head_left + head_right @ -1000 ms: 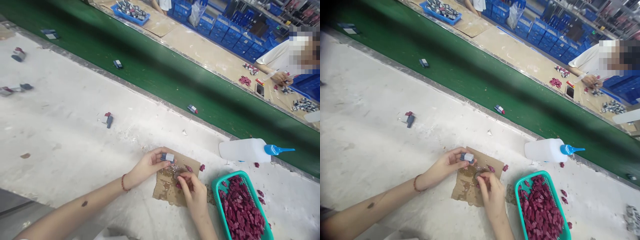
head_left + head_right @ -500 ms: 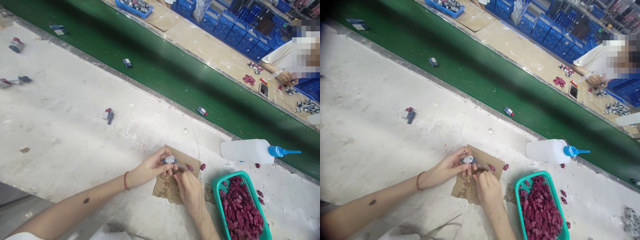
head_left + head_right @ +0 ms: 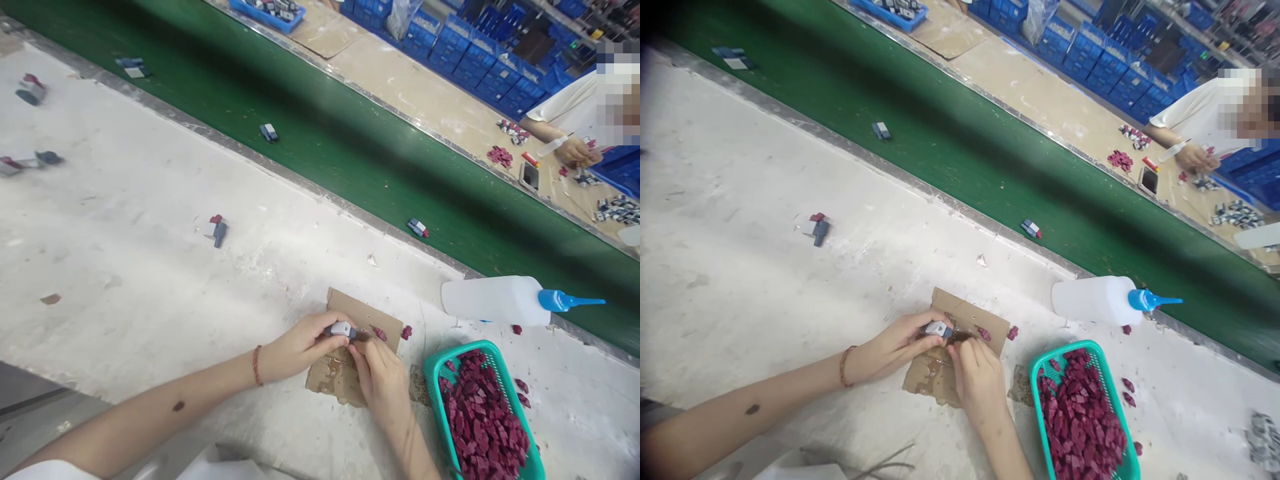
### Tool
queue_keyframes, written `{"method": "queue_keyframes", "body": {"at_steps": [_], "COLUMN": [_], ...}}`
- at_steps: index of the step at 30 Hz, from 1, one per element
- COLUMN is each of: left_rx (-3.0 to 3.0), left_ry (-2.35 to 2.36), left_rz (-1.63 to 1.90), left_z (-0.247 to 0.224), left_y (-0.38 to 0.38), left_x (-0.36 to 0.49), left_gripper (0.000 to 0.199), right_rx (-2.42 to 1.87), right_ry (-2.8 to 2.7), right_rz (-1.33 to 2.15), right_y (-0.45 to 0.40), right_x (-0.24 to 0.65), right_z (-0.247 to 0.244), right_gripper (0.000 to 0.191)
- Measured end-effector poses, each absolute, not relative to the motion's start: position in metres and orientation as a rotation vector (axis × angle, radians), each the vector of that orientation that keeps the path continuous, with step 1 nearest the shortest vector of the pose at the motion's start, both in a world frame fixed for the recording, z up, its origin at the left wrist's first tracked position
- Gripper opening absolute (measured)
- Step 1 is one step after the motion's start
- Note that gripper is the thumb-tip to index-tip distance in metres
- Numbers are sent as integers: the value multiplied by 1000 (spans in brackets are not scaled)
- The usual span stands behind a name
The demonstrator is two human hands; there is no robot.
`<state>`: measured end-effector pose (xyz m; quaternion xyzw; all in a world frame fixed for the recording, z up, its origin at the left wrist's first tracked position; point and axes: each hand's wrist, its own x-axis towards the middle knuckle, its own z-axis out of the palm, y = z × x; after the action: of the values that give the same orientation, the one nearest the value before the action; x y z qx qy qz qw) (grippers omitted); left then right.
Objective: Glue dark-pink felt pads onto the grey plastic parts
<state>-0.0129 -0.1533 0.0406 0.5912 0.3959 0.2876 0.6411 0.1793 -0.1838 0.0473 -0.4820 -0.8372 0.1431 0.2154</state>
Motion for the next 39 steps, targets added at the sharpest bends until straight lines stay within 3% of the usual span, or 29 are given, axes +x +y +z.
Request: {"method": "queue_keyframes", "body": {"at_steps": [5, 12, 23, 39], "left_rx": [1422, 1519, 1589, 1732], "left_ry": [853, 778, 750, 808], "left_rz": [664, 597, 520, 532], "left_z": [40, 40, 34, 29], "left_y": [-153, -154, -154, -160], "left_x": [-13, -15, -14, -13], "left_gripper": [21, 36, 52, 41], "right_rx": [-1512, -1503, -1286, -1178], "right_ry": [-1872, -1334, -1549, -1830], "right_rz": [878, 1001, 956, 701], "right_y": [-181, -178, -179, -183], "right_x": [184, 179, 169, 161], "right_z": [55, 61, 53, 50], "right_gripper": [28, 33, 16, 19]}}
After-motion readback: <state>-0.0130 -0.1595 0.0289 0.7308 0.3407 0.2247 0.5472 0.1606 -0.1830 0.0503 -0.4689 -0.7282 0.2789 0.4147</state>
